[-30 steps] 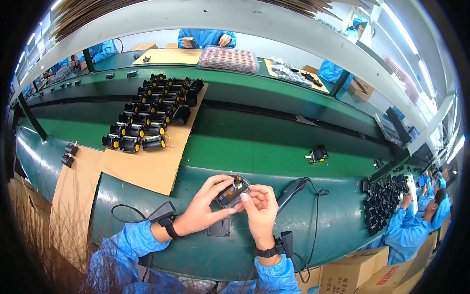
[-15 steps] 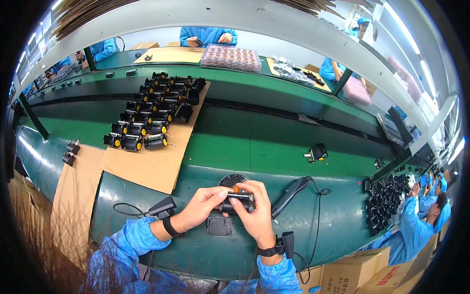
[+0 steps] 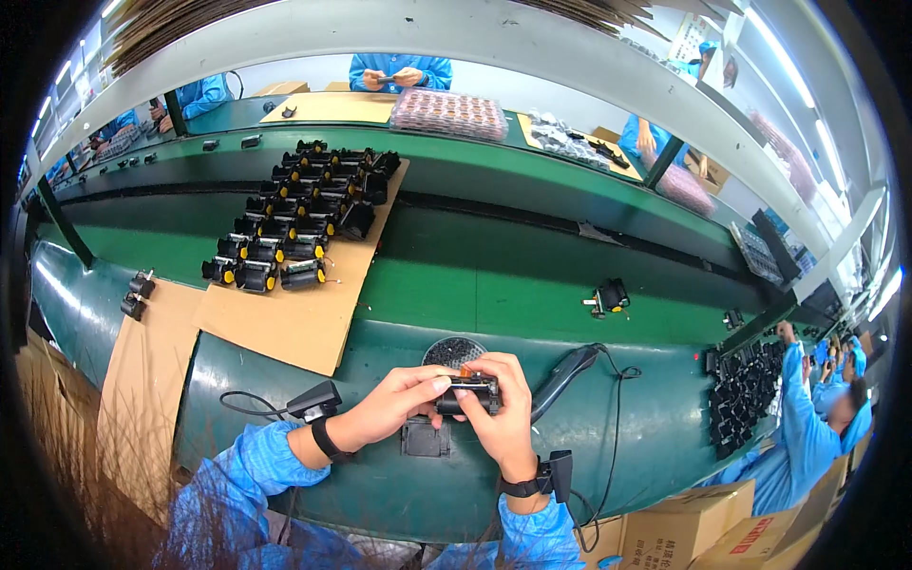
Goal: The person picks up electronic components from a cardboard tray, places them one at a time on a workstation, and uses an electric screwdriver to secure parts of the housing.
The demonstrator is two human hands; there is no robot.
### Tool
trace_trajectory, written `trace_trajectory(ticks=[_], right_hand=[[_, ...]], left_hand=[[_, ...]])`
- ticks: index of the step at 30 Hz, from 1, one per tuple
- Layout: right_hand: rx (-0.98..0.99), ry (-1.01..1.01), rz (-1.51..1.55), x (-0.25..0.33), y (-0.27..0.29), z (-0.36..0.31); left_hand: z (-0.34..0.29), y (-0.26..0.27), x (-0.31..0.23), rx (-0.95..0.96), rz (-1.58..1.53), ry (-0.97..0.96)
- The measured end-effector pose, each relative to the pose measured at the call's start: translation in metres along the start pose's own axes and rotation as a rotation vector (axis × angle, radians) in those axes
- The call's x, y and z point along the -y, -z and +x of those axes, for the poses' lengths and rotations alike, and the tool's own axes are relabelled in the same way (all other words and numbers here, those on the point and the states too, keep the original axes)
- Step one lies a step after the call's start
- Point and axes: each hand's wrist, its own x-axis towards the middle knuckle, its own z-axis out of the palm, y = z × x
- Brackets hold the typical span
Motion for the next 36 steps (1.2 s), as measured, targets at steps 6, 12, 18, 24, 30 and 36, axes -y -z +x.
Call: trace_trajectory(ticks=[6, 12, 18, 24, 30, 36], right_hand=[[0.006, 0.015, 0.001, -0.001, -0.001, 0.0], [0.004, 0.038, -0.003, -0.008, -0.003, -0.003], [-0.092, 0.064, -0.032, -0.008, -0.008, -0.005], [0.053, -0.098, 0.362, 0.003, 0.007, -0.005], [0.022, -0.241, 0.263, 0.007, 0.009, -0.011], [0.002, -0.264, 0.273, 0.015, 0.011, -0.009]], left_hand=[[0.0, 0.002, -0.005, 0.014, 0.066, 0.016], [0.001, 0.004, -0.005, 0.02, 0.183, 0.026], [-0.004, -0.006, -0.01, -0.017, 0.231, -0.032], [-0.007, -0.01, -0.014, -0.036, 0.349, -0.216], [-0.008, -0.007, -0.013, -0.021, 0.579, -0.386], [-0.011, -0.017, -0.028, -0.146, 0.847, -0.518]])
